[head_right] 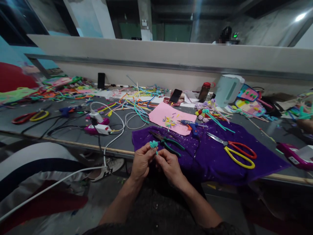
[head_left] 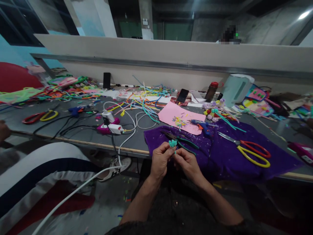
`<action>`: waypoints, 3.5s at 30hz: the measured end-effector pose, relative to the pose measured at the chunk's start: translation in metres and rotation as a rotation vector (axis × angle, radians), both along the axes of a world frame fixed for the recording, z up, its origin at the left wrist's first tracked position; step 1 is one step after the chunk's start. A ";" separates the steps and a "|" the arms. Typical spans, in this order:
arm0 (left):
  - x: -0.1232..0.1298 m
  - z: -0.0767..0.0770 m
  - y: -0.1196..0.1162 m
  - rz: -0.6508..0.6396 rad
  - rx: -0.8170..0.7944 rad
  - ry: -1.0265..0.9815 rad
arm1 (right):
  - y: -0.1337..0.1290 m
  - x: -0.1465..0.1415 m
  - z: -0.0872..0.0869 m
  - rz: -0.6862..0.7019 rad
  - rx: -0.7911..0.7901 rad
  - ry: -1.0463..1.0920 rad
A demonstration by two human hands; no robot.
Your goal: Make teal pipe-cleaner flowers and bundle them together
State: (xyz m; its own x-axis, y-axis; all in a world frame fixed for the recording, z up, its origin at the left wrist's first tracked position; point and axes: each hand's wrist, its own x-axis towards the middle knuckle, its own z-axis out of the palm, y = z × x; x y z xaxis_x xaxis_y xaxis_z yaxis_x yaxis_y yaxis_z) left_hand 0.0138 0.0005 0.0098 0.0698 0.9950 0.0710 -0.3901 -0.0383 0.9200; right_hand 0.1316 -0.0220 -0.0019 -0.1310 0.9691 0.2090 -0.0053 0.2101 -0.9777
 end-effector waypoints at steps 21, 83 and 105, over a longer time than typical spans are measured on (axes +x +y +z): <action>-0.001 -0.005 0.005 -0.010 -0.129 -0.080 | 0.004 0.002 -0.002 0.078 -0.037 -0.025; -0.028 0.047 0.155 -0.247 0.115 1.103 | 0.112 0.117 0.047 -0.022 -0.002 -0.678; -0.027 0.039 0.150 -0.337 0.215 1.204 | 0.100 0.131 0.052 -0.017 0.119 -0.930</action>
State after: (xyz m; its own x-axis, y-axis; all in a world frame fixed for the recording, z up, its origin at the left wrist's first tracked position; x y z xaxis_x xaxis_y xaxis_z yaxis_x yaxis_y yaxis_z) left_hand -0.0135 0.1510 0.0486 0.4488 0.8918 -0.0563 0.6667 -0.2923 0.6856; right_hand 0.2627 0.0779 0.0496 -0.2815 0.9514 0.1252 0.7714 0.3020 -0.5601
